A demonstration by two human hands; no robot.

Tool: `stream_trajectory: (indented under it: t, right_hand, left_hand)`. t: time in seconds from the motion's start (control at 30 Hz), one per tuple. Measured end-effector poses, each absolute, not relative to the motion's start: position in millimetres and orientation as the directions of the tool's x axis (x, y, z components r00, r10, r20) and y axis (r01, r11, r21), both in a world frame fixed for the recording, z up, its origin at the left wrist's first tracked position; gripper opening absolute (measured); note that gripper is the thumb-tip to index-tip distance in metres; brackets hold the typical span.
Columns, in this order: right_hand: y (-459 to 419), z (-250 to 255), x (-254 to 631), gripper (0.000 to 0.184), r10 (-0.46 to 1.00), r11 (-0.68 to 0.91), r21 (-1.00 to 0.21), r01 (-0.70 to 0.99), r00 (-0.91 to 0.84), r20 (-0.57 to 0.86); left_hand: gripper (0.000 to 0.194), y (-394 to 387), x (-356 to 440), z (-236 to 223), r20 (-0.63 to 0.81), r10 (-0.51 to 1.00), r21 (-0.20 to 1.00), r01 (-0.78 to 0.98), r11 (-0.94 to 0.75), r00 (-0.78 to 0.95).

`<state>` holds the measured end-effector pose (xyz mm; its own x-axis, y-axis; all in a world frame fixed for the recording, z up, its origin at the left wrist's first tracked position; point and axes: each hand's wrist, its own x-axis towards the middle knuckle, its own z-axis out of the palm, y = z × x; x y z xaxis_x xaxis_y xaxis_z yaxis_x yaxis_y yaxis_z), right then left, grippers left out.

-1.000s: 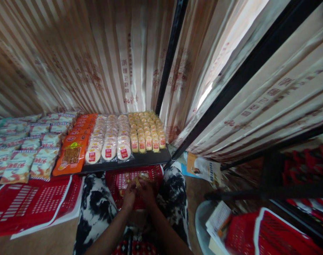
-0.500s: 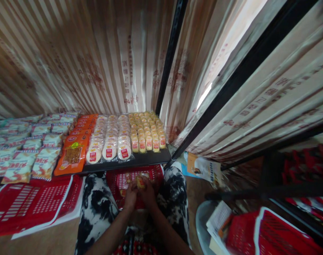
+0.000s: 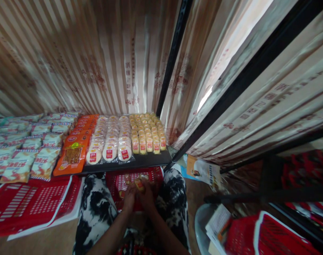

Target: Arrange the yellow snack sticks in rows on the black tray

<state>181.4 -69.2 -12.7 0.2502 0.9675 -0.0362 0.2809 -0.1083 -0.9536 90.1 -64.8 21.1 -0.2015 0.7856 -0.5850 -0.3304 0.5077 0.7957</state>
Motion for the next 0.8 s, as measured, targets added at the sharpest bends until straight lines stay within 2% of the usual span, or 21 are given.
stream_trajectory:
  t: [0.13,0.37,0.53,0.8]
  right_hand:
    - [-70.4,-11.3,179.9,0.045,0.97,-0.057,-0.969,0.239,0.244,0.003]
    - [-70.0,-7.6,179.5,0.041,0.97,-0.046,-0.999,0.014,0.238,-0.042]
    - [-70.5,-5.5,180.2,0.036,0.956,-0.074,-0.995,0.059,0.29,-0.054]
    - [-72.3,7.8,181.2,0.029,0.961,-0.031,-0.994,0.101,0.275,-0.003]
  left_hand:
    - [0.034,-64.1,89.1,21.1,-0.588,0.785,0.793,-0.331,0.511,-0.194]
    - [0.033,-64.8,87.4,20.0,-0.594,0.775,0.798,-0.282,0.533,-0.214]
    - [0.033,-64.4,86.7,24.7,-0.608,0.758,0.792,-0.248,0.558,-0.235]
    - [0.025,-64.9,91.1,32.5,-0.587,0.779,0.805,-0.262,0.532,-0.223]
